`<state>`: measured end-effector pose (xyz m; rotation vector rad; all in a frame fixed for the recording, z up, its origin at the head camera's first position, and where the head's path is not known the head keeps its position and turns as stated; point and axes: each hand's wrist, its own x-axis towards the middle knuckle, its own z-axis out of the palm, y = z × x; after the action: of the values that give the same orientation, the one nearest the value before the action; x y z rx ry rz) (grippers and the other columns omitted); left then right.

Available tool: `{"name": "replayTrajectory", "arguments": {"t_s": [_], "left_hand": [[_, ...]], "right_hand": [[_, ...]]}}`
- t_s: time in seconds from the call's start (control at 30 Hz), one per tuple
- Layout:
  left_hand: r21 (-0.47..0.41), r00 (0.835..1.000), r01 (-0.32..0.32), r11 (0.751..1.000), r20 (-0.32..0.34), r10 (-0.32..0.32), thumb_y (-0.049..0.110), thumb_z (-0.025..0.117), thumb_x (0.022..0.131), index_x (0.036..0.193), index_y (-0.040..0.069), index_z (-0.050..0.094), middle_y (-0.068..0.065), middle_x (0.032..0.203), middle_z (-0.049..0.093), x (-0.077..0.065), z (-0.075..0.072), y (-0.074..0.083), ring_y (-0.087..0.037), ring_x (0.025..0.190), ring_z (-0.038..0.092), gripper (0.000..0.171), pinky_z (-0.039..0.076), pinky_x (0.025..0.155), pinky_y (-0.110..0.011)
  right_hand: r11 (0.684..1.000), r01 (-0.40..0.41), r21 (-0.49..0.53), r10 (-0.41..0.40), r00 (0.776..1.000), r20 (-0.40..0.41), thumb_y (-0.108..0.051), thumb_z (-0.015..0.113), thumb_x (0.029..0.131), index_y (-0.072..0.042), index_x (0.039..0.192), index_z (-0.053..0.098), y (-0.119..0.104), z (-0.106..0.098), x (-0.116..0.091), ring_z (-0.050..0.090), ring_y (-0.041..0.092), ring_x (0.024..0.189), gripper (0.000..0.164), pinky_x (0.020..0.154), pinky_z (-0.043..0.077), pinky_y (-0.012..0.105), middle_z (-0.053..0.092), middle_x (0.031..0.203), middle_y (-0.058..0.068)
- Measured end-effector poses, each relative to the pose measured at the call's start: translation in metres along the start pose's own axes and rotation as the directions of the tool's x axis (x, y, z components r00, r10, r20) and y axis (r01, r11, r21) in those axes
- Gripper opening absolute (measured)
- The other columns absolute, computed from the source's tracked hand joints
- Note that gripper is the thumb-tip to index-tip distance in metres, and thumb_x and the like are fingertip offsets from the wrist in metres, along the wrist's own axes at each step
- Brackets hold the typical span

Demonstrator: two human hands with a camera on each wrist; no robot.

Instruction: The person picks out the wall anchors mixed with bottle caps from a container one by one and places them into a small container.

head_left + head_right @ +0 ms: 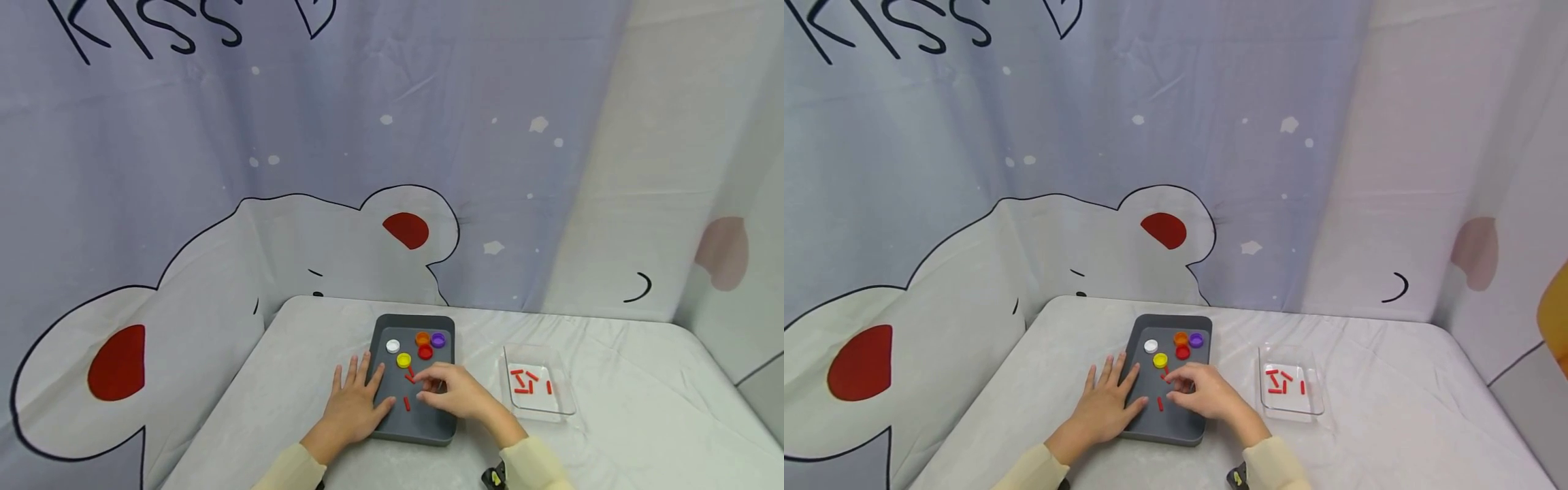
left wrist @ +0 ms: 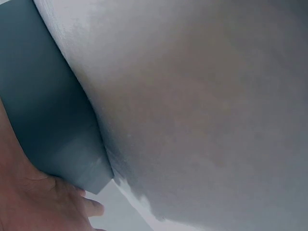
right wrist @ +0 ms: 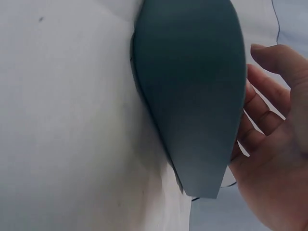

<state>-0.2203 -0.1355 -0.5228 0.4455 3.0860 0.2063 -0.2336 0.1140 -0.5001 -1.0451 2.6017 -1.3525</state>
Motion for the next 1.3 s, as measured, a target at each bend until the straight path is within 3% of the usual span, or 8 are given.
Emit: {"name": "replayTrajectory", "arguments": {"t_s": [0.2,0.43,0.6,0.77,0.9,1.13,1.3], "left_hand": [[0.008,1.000,-0.006,1.000,0.005,0.006,0.064,0.044,0.100,0.158,0.019,0.037,-0.014,0.169,0.017,0.001,0.003,-0.002,-0.041,0.155,0.012,0.074,0.006,0.119,-0.066],[0.015,1.000,-0.021,1.000,-0.002,0.021,0.064,0.043,0.100,0.159,0.018,0.037,-0.015,0.168,0.017,0.001,0.001,-0.001,-0.042,0.154,0.013,0.074,0.007,0.119,-0.067],[0.007,1.000,-0.027,1.000,-0.006,0.027,0.063,0.042,0.101,0.159,0.017,0.037,-0.017,0.168,0.017,0.001,0.002,-0.001,-0.042,0.154,0.013,0.074,0.006,0.119,-0.067],[0.012,1.000,-0.021,1.000,0.001,0.021,0.063,0.043,0.101,0.159,0.017,0.037,-0.016,0.168,0.017,0.001,0.001,-0.002,-0.042,0.154,0.013,0.074,0.005,0.119,-0.066],[0.013,1.000,-0.018,1.000,0.007,0.017,0.063,0.041,0.102,0.159,0.018,0.036,-0.015,0.168,0.017,0.001,0.003,-0.003,-0.042,0.154,0.012,0.073,0.005,0.119,-0.066],[-0.025,1.000,-0.024,0.999,-0.002,0.024,0.062,0.039,0.102,0.159,0.017,0.036,-0.016,0.168,0.017,0.000,0.003,-0.004,-0.042,0.154,0.012,0.072,0.002,0.119,-0.066],[-0.012,1.000,-0.017,1.000,0.001,0.017,0.062,0.039,0.102,0.159,0.018,0.035,-0.015,0.169,0.016,0.000,0.003,-0.003,-0.041,0.155,0.011,0.072,0.004,0.120,-0.065]], "right_hand": [[0.997,-0.029,-0.070,0.036,0.994,0.101,-0.018,0.079,0.089,-0.003,0.115,0.073,0.000,0.006,0.010,0.059,0.004,0.079,0.031,0.074,0.052,0.023,0.066,0.087,-0.006],[0.973,-0.097,-0.209,0.136,0.974,0.182,-0.026,0.085,0.082,-0.012,0.125,0.072,-0.004,0.012,0.019,0.053,0.002,0.071,0.046,0.068,0.047,0.024,0.065,0.083,-0.005],[0.907,-0.121,-0.403,0.191,0.972,0.138,-0.036,0.086,0.079,-0.022,0.123,0.074,-0.006,0.020,0.019,0.051,0.004,0.071,0.048,0.071,0.047,0.032,0.063,0.080,-0.011],[0.849,-0.119,-0.514,0.190,0.978,0.088,-0.042,0.087,0.077,-0.027,0.121,0.075,-0.008,0.029,0.017,0.053,0.005,0.074,0.048,0.090,0.049,0.050,0.060,0.079,-0.012],[0.833,-0.135,-0.536,0.209,0.975,0.079,-0.043,0.087,0.076,-0.027,0.122,0.074,-0.009,0.031,0.016,0.052,0.006,0.073,0.050,0.096,0.046,0.057,0.057,0.078,-0.012],[0.823,-0.161,-0.544,0.248,0.965,0.090,-0.045,0.086,0.078,-0.027,0.123,0.074,-0.008,0.033,0.017,0.048,0.007,0.070,0.050,0.087,0.047,0.048,0.054,0.076,-0.011],[0.830,-0.165,-0.532,0.239,0.968,0.072,-0.043,0.086,0.078,-0.027,0.116,0.076,-0.008,0.032,0.018,0.048,0.006,0.070,0.043,0.088,0.046,0.049,0.054,0.075,-0.012]]}}
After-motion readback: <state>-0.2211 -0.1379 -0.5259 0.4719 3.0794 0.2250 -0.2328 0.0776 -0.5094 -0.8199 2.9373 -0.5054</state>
